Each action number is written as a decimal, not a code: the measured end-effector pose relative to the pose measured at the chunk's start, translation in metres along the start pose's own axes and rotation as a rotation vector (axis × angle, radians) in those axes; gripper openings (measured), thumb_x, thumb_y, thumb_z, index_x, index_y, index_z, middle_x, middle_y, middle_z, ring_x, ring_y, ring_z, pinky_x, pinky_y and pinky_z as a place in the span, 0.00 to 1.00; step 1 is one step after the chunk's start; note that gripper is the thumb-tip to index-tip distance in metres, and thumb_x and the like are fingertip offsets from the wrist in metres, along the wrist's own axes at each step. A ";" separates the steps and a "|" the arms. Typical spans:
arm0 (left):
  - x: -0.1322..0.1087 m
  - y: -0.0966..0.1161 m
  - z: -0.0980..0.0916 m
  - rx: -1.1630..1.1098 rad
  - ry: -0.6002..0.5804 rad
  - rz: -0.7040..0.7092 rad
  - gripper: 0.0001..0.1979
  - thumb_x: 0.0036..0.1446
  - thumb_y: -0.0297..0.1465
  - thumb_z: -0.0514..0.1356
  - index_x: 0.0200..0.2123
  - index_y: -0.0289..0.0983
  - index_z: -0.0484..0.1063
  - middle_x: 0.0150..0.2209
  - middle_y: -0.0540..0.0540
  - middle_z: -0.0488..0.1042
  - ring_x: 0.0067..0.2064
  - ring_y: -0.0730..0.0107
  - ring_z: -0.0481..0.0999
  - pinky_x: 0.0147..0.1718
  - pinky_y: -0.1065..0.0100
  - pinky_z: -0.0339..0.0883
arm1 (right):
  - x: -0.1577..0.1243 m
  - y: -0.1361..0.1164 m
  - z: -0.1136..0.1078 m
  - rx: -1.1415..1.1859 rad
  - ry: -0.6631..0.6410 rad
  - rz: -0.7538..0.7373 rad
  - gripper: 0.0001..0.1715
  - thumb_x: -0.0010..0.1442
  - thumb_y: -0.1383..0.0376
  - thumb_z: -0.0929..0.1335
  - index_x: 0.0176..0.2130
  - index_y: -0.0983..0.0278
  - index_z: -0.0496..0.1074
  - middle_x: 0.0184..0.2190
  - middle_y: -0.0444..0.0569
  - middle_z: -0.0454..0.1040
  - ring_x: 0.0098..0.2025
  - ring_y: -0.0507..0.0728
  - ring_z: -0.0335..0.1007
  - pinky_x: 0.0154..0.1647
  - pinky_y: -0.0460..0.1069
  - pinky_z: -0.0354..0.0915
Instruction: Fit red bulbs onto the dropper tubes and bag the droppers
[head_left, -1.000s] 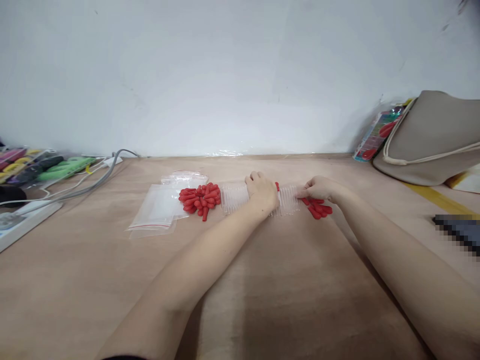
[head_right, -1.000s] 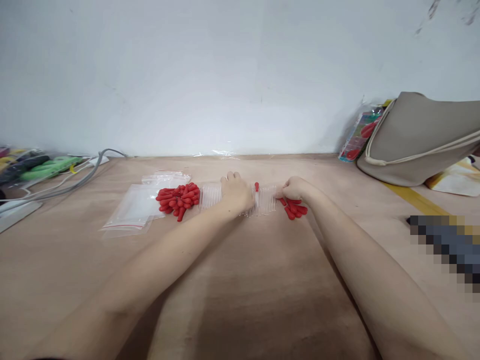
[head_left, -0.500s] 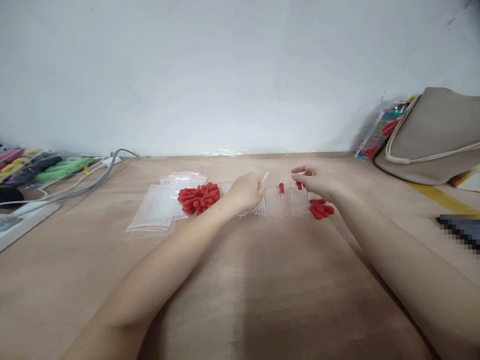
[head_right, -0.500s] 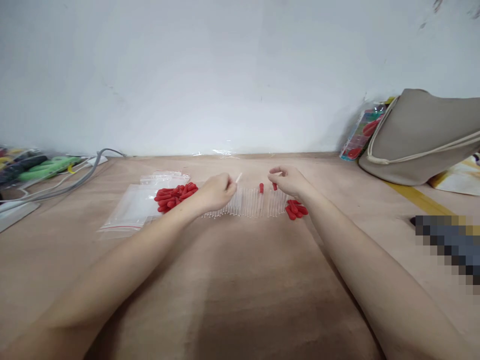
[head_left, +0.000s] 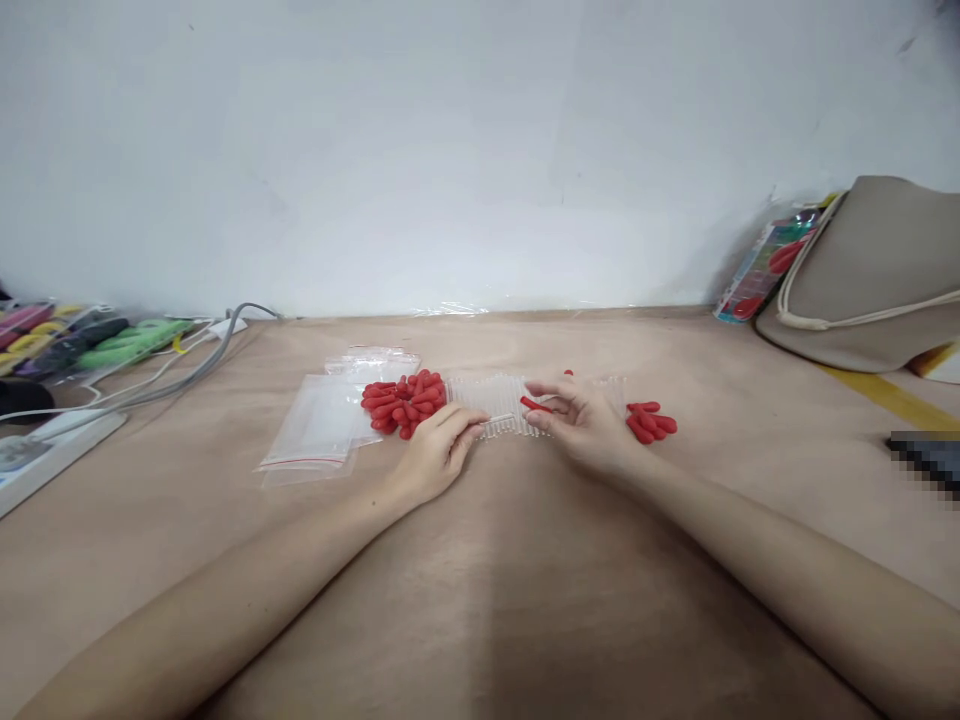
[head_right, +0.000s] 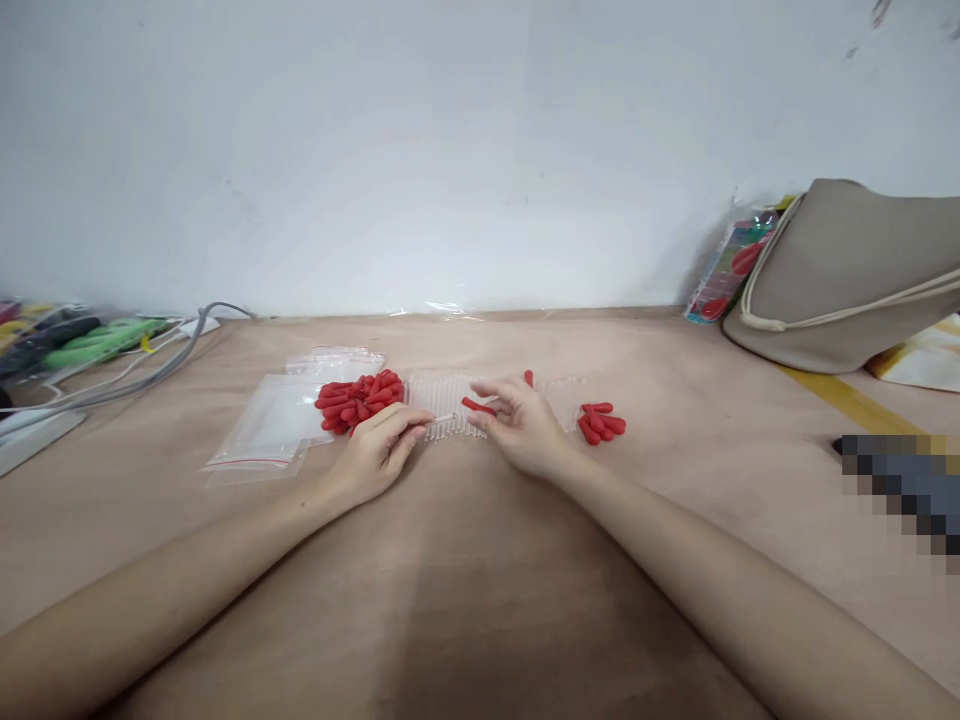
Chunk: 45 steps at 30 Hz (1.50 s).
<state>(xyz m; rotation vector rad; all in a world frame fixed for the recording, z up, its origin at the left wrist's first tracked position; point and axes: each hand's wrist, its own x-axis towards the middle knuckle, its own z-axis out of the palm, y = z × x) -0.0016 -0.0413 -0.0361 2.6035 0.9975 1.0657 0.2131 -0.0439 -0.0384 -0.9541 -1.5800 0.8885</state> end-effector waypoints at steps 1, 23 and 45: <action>0.000 0.000 0.001 -0.005 0.005 0.005 0.09 0.61 0.26 0.49 0.40 0.35 0.68 0.36 0.45 0.71 0.37 0.69 0.71 0.36 0.67 0.66 | -0.001 0.000 0.000 -0.109 -0.016 -0.088 0.14 0.51 0.61 0.69 0.39 0.62 0.71 0.38 0.50 0.69 0.39 0.54 0.69 0.39 0.51 0.67; -0.004 -0.007 0.004 -0.076 -0.022 0.124 0.12 0.59 0.23 0.51 0.44 0.36 0.69 0.35 0.46 0.72 0.35 0.73 0.71 0.33 0.71 0.68 | -0.012 0.006 0.009 -0.325 -0.108 -0.327 0.08 0.59 0.64 0.63 0.35 0.63 0.70 0.29 0.48 0.69 0.32 0.52 0.65 0.34 0.49 0.63; -0.010 -0.007 0.005 0.250 -0.107 0.298 0.18 0.55 0.20 0.47 0.45 0.36 0.69 0.32 0.46 0.71 0.30 0.72 0.69 0.28 0.72 0.64 | -0.015 -0.001 0.007 -0.702 -0.319 -0.459 0.11 0.60 0.63 0.61 0.36 0.65 0.70 0.28 0.48 0.69 0.28 0.51 0.64 0.28 0.45 0.60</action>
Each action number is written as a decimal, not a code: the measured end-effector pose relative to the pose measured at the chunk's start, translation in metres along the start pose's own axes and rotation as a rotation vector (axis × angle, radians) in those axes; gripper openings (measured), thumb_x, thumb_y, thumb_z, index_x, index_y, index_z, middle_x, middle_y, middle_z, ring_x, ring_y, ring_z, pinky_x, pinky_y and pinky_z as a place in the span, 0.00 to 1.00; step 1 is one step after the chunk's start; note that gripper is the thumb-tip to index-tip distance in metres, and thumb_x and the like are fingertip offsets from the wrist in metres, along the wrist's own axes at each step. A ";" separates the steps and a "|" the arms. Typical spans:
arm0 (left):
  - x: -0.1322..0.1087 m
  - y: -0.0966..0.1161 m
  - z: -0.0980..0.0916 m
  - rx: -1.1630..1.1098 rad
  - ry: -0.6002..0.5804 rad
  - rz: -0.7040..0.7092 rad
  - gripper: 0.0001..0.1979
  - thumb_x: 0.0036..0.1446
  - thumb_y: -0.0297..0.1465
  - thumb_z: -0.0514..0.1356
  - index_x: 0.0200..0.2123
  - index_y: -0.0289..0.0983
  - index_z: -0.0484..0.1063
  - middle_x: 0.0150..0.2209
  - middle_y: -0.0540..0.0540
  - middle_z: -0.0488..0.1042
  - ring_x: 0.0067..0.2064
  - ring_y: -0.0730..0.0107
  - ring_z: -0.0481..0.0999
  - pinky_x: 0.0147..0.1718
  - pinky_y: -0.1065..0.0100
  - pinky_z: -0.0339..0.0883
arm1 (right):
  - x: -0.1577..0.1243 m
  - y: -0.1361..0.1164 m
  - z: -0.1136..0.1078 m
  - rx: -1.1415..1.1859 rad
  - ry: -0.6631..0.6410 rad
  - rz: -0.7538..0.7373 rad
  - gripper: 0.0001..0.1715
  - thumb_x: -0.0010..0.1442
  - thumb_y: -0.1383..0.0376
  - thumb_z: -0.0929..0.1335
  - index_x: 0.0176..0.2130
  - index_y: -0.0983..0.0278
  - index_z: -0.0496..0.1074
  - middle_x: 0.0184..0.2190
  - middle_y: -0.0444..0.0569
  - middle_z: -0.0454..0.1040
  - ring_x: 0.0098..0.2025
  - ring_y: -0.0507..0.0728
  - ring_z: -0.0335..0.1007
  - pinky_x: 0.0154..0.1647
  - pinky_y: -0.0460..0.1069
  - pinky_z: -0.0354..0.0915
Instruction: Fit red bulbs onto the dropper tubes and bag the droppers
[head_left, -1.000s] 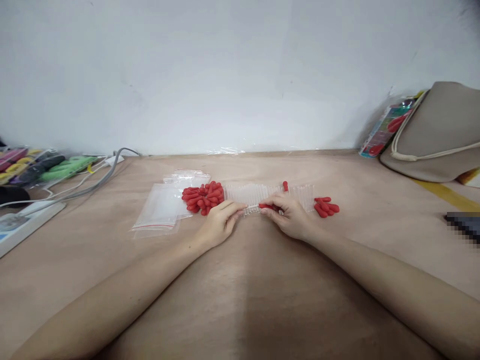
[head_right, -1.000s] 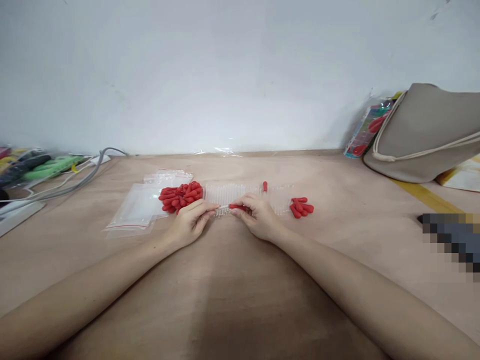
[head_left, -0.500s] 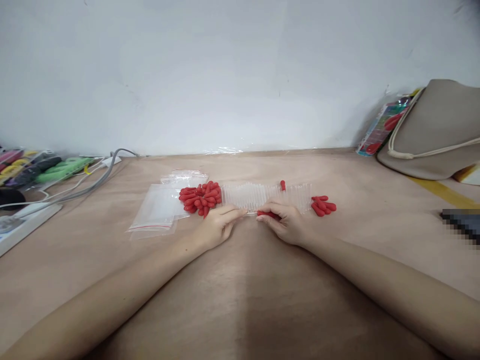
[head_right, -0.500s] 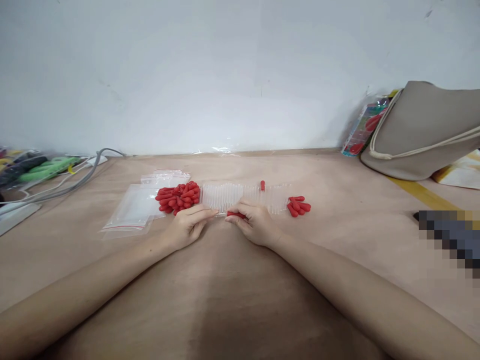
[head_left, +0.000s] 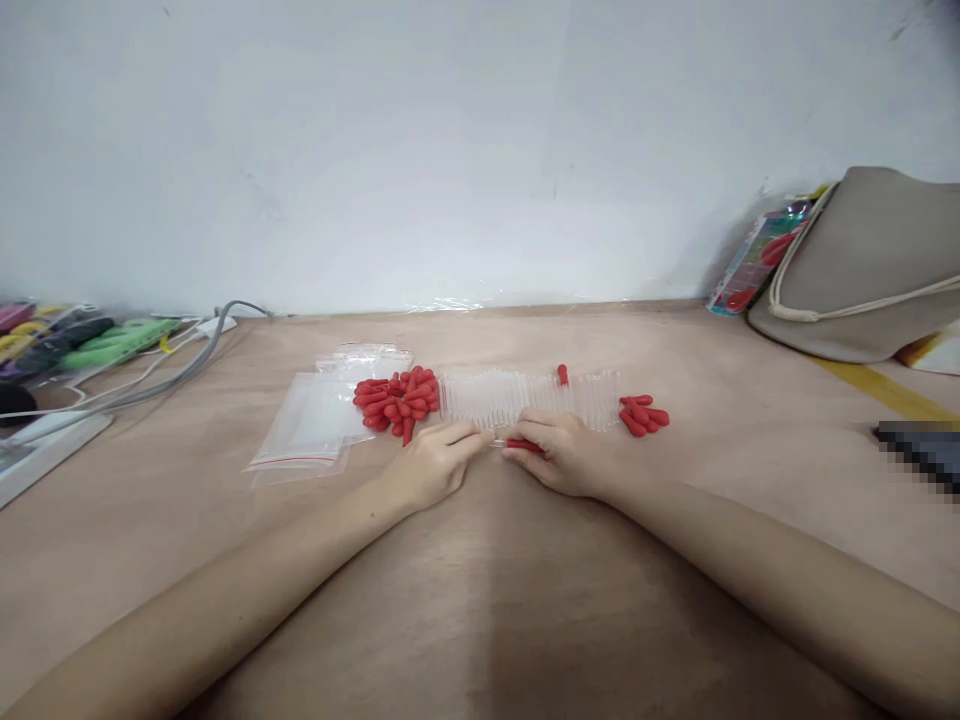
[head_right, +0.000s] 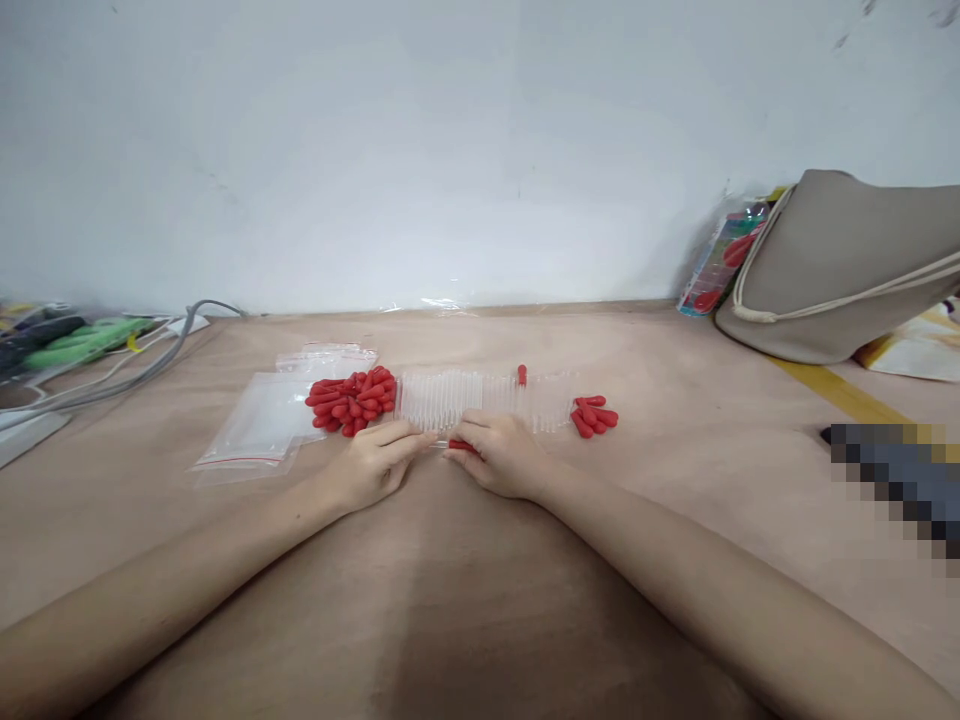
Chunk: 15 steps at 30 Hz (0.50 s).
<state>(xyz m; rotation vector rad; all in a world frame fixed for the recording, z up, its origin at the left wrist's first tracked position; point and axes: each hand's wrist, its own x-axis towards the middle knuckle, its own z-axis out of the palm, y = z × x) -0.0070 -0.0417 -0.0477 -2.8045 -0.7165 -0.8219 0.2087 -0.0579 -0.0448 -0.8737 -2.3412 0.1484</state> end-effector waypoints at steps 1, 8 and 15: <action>0.000 0.001 0.000 -0.001 0.001 -0.003 0.18 0.55 0.20 0.47 0.45 0.36 0.69 0.32 0.46 0.71 0.30 0.72 0.69 0.27 0.73 0.64 | 0.001 0.000 0.000 0.005 -0.001 -0.003 0.10 0.60 0.64 0.61 0.36 0.65 0.70 0.28 0.48 0.69 0.28 0.51 0.64 0.28 0.45 0.60; 0.006 0.003 0.002 0.013 0.040 0.016 0.17 0.54 0.20 0.47 0.43 0.35 0.70 0.29 0.46 0.71 0.28 0.72 0.68 0.26 0.72 0.64 | 0.002 0.002 0.002 0.025 0.003 -0.002 0.09 0.59 0.64 0.62 0.34 0.65 0.69 0.27 0.48 0.68 0.27 0.51 0.63 0.27 0.45 0.59; 0.007 0.003 0.001 -0.063 0.084 -0.035 0.12 0.60 0.25 0.49 0.43 0.34 0.70 0.29 0.46 0.70 0.27 0.73 0.69 0.25 0.72 0.64 | 0.009 0.007 -0.005 0.177 0.026 0.035 0.09 0.58 0.63 0.63 0.34 0.64 0.70 0.28 0.48 0.69 0.30 0.51 0.65 0.31 0.47 0.62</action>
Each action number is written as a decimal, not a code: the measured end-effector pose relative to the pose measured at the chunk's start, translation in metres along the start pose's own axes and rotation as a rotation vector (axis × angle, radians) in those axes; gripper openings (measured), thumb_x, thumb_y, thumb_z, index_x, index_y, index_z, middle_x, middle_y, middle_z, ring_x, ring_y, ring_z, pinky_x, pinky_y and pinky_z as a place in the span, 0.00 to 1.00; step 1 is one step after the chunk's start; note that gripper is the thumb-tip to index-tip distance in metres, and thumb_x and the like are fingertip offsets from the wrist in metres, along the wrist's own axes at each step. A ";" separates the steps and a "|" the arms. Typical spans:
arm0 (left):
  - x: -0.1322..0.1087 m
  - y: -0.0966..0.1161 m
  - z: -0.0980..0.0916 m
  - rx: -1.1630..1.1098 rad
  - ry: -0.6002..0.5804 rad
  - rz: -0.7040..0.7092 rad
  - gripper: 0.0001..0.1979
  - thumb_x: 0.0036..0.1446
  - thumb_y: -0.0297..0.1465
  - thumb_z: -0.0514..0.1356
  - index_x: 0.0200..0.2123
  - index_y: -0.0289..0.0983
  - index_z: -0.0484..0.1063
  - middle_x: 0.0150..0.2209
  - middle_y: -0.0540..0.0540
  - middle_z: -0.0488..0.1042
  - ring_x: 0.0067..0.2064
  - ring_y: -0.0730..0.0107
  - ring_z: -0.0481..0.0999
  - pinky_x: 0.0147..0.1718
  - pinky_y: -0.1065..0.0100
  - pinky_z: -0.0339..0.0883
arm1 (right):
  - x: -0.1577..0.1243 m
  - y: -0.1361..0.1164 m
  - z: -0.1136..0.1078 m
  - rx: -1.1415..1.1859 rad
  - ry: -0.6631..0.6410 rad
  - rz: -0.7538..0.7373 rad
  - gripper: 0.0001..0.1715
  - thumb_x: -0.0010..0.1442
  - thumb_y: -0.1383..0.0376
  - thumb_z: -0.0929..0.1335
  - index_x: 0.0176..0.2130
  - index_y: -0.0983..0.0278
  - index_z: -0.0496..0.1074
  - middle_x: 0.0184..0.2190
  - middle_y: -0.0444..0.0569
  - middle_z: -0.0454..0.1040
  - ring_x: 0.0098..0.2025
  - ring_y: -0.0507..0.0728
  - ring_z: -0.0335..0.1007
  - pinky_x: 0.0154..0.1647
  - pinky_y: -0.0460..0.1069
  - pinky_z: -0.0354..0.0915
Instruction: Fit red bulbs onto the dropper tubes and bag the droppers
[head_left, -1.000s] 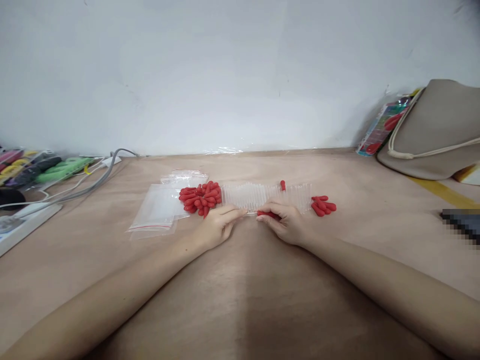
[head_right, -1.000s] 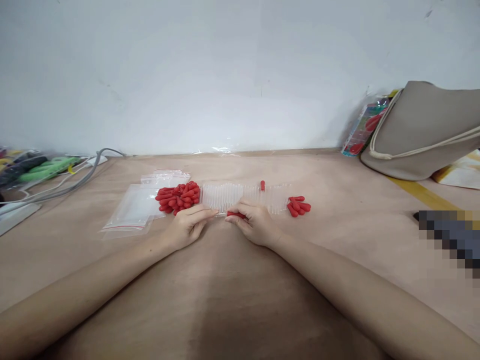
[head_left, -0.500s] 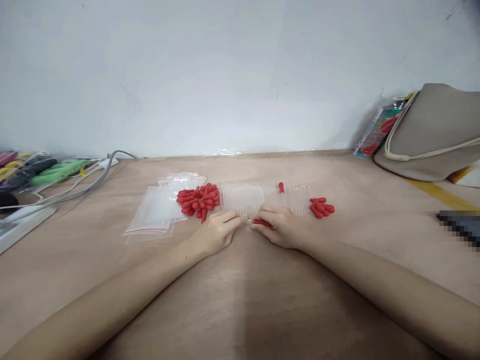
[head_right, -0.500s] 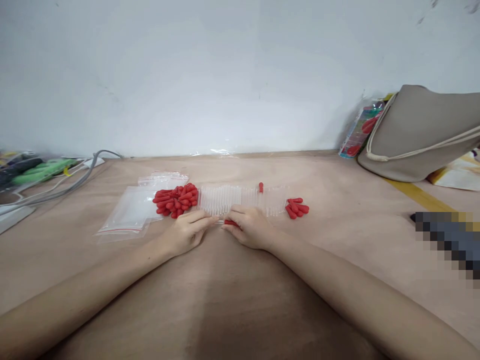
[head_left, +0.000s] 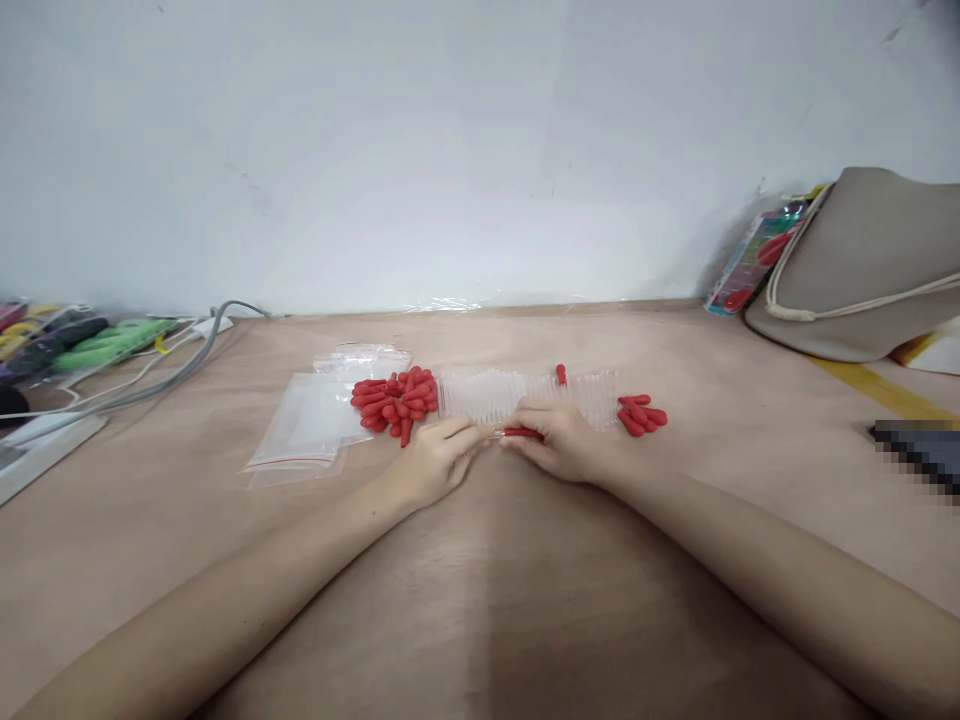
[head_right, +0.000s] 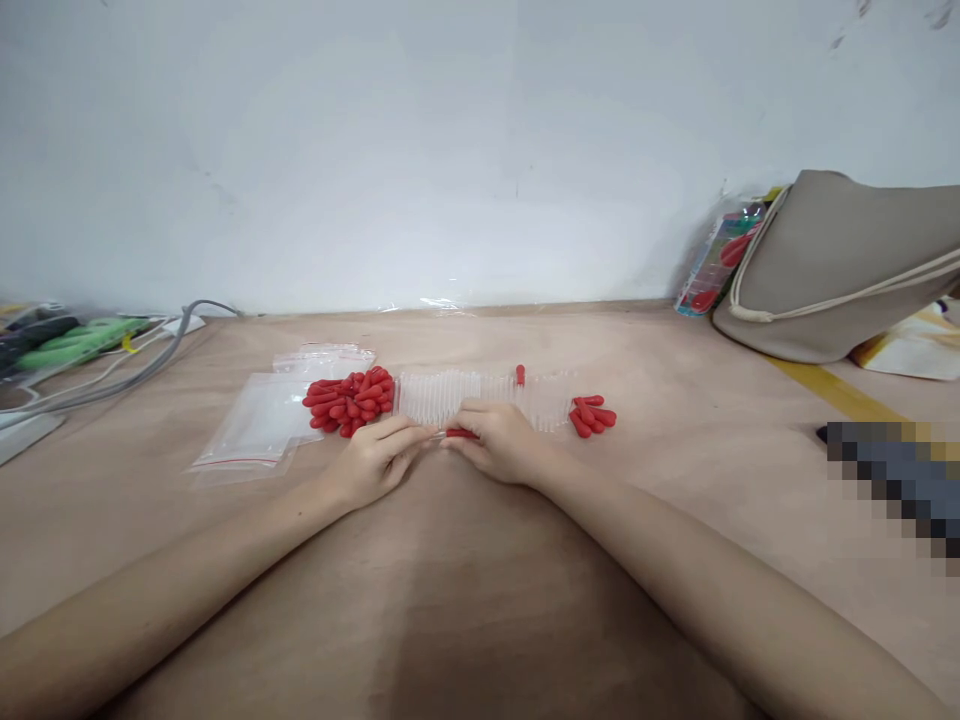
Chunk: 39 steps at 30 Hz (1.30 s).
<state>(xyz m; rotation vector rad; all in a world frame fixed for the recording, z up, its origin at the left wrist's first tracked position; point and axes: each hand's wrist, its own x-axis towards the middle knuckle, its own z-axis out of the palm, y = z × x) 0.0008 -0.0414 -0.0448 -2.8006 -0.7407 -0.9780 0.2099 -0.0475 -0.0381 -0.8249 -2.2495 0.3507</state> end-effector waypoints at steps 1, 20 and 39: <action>0.000 0.000 0.001 -0.019 0.030 -0.014 0.11 0.60 0.26 0.50 0.43 0.34 0.69 0.29 0.46 0.71 0.28 0.73 0.69 0.26 0.73 0.65 | 0.001 0.000 0.000 0.084 0.025 0.044 0.08 0.57 0.62 0.64 0.36 0.63 0.70 0.29 0.48 0.70 0.31 0.52 0.66 0.33 0.47 0.63; 0.002 0.000 0.004 -0.120 0.079 -0.053 0.09 0.55 0.28 0.56 0.39 0.37 0.71 0.35 0.45 0.72 0.37 0.68 0.71 0.37 0.65 0.67 | 0.045 0.072 -0.064 -0.139 0.152 0.860 0.08 0.49 0.62 0.68 0.30 0.64 0.72 0.24 0.45 0.72 0.28 0.51 0.66 0.30 0.46 0.61; 0.000 0.001 0.005 -0.115 0.044 -0.068 0.06 0.56 0.29 0.56 0.35 0.37 0.73 0.35 0.45 0.72 0.37 0.69 0.71 0.37 0.66 0.66 | 0.038 0.078 -0.049 -0.445 -0.076 0.821 0.33 0.51 0.49 0.65 0.49 0.67 0.68 0.40 0.55 0.74 0.42 0.60 0.68 0.39 0.51 0.63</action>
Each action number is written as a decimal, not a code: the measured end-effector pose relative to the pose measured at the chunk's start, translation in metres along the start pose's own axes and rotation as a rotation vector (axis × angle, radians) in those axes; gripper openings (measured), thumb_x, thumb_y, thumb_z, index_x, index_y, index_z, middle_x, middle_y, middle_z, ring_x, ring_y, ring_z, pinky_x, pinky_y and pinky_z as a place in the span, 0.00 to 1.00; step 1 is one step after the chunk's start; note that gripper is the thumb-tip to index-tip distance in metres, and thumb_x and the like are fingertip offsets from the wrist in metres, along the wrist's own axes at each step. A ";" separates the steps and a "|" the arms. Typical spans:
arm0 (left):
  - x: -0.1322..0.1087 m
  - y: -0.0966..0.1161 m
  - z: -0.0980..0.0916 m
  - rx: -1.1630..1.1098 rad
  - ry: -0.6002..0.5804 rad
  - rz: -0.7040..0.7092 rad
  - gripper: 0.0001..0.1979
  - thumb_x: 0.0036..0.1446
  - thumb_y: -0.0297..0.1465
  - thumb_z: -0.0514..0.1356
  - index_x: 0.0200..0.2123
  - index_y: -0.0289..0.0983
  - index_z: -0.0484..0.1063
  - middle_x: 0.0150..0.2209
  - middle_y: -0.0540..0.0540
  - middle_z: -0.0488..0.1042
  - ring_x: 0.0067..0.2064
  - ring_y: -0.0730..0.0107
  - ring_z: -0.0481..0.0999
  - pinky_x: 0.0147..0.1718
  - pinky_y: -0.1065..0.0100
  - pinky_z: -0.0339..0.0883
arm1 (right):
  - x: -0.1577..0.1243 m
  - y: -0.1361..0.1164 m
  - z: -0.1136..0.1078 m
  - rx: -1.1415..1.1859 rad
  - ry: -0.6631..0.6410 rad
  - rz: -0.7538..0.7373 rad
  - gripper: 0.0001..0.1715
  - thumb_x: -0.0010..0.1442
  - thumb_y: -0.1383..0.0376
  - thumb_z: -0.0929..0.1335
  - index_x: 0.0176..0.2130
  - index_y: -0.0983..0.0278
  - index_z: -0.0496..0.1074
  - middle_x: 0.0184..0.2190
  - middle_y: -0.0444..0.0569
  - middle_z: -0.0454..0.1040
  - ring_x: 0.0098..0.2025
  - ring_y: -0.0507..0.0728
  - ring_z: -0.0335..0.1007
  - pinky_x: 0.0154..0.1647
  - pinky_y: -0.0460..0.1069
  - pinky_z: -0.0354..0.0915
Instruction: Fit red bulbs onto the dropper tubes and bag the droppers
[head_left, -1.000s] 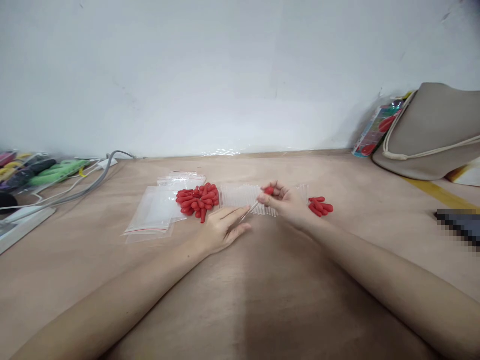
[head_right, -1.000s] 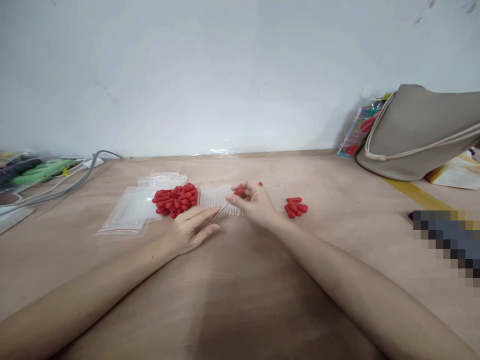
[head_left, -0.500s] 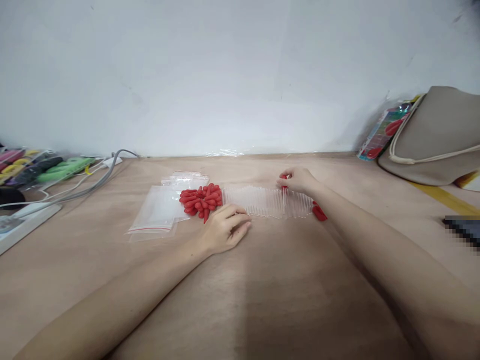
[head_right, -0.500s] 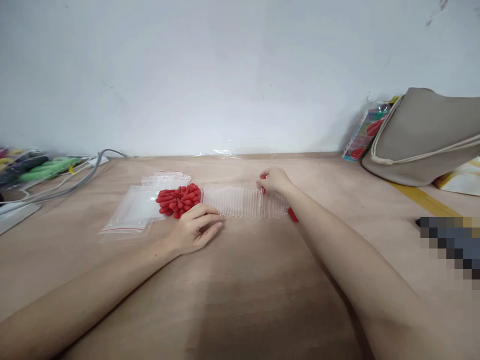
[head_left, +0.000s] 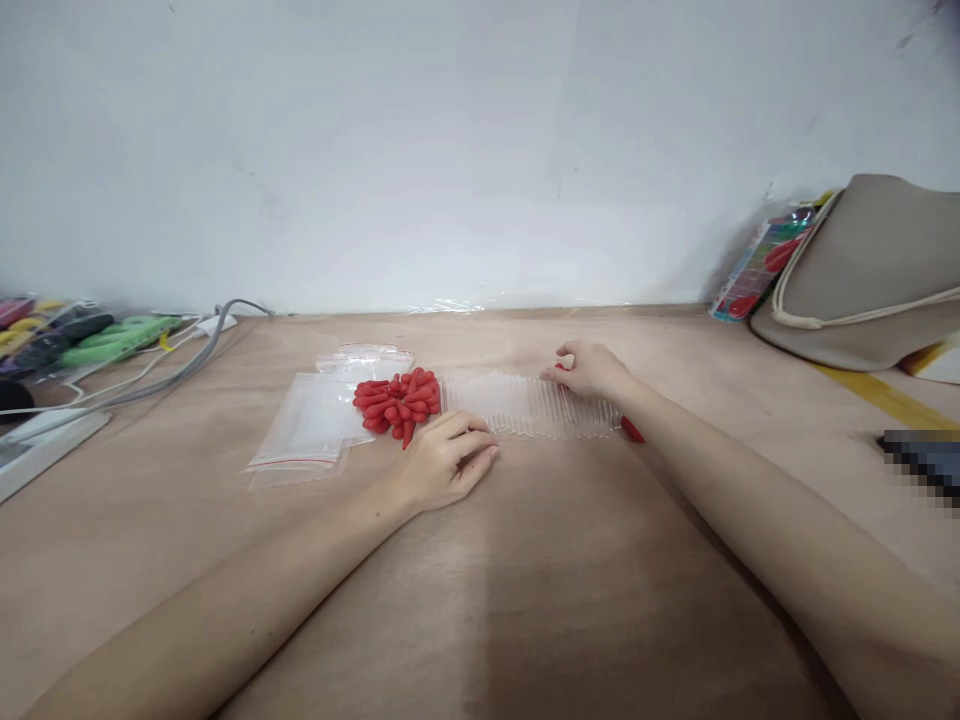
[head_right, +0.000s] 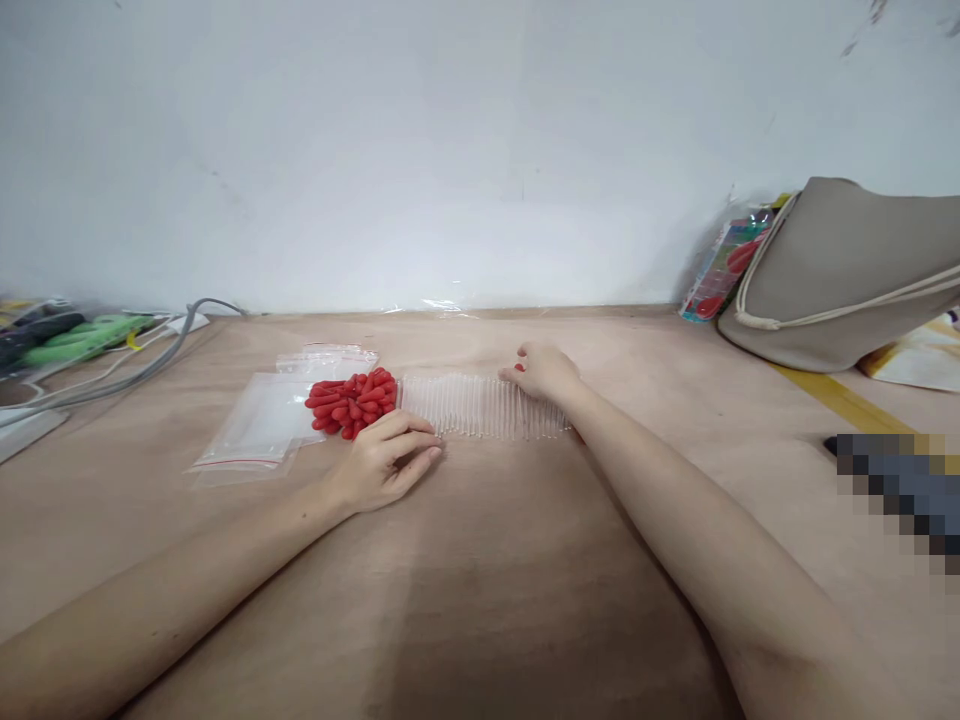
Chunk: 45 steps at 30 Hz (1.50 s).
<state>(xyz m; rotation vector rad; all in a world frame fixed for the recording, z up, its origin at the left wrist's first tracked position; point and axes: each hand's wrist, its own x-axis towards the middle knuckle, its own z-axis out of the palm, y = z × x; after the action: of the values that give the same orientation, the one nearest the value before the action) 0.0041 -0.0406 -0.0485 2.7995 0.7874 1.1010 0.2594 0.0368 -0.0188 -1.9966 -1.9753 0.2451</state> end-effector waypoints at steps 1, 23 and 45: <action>0.000 0.000 0.000 -0.001 0.004 0.001 0.06 0.55 0.28 0.56 0.35 0.37 0.73 0.35 0.45 0.72 0.37 0.69 0.70 0.37 0.66 0.65 | -0.002 0.002 -0.004 0.015 0.015 0.018 0.33 0.50 0.48 0.65 0.49 0.66 0.67 0.39 0.55 0.74 0.41 0.60 0.69 0.38 0.51 0.63; 0.107 0.035 0.066 0.259 -0.162 -0.497 0.09 0.46 0.35 0.58 0.29 0.34 0.72 0.43 0.36 0.66 0.49 0.51 0.60 0.44 0.54 0.55 | -0.021 0.096 -0.051 0.334 -0.552 0.053 0.16 0.32 0.57 0.73 0.25 0.62 0.74 0.26 0.45 0.75 0.34 0.56 0.69 0.39 0.49 0.64; 0.147 0.033 0.079 0.316 -0.398 -0.785 0.12 0.40 0.38 0.62 0.21 0.34 0.74 0.33 0.34 0.73 0.47 0.40 0.58 0.38 0.50 0.49 | -0.020 0.093 -0.043 0.342 -0.522 0.019 0.12 0.37 0.61 0.71 0.26 0.63 0.72 0.25 0.46 0.75 0.32 0.56 0.70 0.37 0.50 0.65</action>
<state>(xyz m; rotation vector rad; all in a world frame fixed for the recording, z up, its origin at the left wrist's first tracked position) 0.1615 0.0114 -0.0084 2.3555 1.8697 0.2980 0.3609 0.0132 -0.0125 -1.8496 -2.0149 1.1261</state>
